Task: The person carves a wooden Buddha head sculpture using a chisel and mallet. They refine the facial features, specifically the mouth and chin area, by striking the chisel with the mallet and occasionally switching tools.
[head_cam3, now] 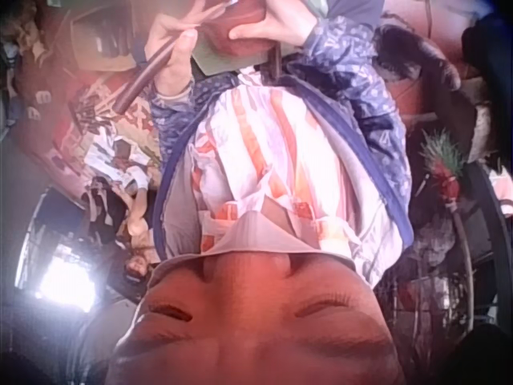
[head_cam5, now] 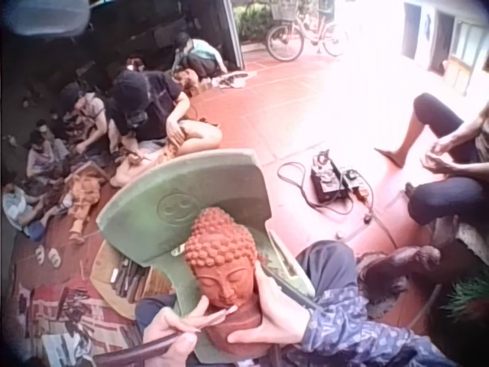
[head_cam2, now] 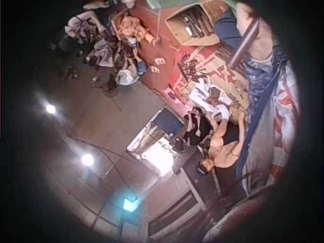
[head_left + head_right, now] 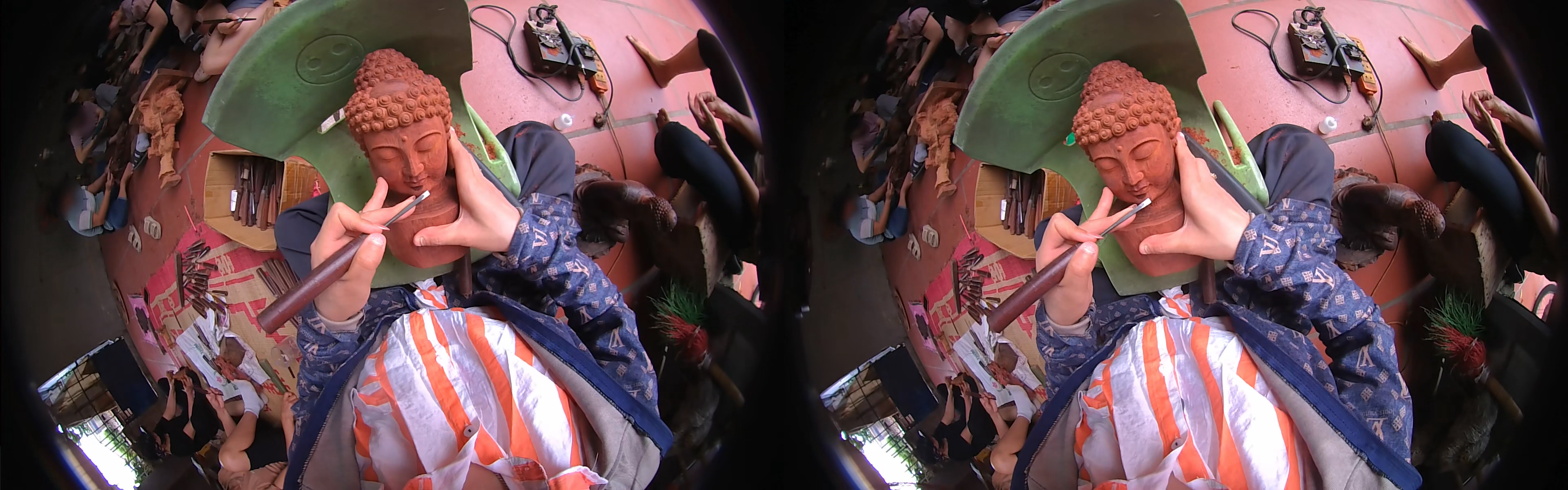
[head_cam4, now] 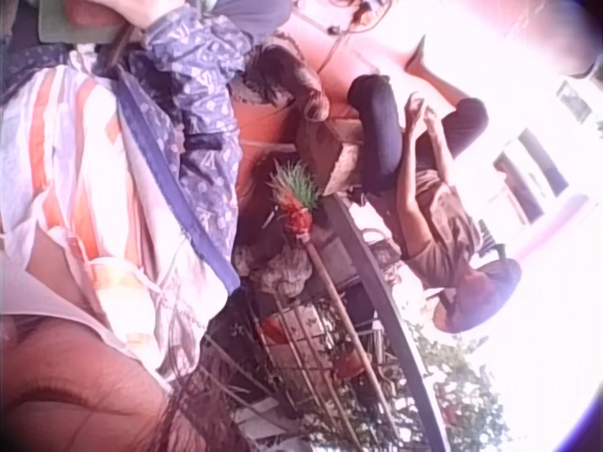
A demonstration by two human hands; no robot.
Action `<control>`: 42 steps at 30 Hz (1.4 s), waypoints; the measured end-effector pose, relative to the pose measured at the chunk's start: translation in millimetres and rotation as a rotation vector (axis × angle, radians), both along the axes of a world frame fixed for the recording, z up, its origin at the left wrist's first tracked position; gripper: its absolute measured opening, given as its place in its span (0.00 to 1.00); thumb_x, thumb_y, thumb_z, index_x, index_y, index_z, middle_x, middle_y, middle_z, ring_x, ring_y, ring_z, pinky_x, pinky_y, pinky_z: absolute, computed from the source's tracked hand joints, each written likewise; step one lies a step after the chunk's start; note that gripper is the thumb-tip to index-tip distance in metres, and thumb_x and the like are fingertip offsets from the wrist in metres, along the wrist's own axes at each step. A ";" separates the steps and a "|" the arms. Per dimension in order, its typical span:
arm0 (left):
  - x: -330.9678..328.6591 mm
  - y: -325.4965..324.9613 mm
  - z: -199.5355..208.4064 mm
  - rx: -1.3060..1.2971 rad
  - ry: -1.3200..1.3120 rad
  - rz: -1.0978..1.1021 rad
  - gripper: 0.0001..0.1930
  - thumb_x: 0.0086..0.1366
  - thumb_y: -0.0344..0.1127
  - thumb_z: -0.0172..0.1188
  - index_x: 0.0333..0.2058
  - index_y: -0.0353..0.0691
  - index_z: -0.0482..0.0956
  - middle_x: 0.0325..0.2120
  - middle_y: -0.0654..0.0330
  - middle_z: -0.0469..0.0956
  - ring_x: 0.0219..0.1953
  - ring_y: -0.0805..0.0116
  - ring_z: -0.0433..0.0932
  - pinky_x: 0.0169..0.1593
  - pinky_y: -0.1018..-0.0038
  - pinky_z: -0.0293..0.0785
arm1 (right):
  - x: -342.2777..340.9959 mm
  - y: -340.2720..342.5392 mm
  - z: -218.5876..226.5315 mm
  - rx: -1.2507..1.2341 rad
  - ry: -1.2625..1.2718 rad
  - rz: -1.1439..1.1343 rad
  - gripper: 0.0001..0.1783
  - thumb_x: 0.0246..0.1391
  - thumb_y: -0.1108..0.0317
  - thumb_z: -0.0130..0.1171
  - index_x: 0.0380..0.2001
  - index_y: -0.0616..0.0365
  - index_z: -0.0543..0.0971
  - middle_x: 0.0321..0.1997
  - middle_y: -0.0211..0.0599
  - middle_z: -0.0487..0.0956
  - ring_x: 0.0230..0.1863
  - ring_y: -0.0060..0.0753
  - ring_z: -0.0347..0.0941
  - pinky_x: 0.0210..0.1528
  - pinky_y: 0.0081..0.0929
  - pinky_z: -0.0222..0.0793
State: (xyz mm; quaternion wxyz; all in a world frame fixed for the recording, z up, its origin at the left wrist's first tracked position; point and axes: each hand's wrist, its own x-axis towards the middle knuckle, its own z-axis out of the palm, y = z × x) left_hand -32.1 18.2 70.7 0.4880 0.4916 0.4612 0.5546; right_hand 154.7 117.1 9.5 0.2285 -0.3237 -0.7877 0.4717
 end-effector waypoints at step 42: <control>16.3 -1.2 -3.3 -0.007 0.034 0.117 0.07 0.67 0.28 0.49 0.34 0.38 0.60 0.49 0.35 0.75 0.66 0.41 0.57 0.70 0.57 0.42 | 1.2 -0.6 6.0 0.016 -0.063 0.023 0.77 0.31 0.43 0.76 0.64 0.81 0.34 0.55 0.71 0.62 0.57 0.65 0.61 0.62 0.42 0.58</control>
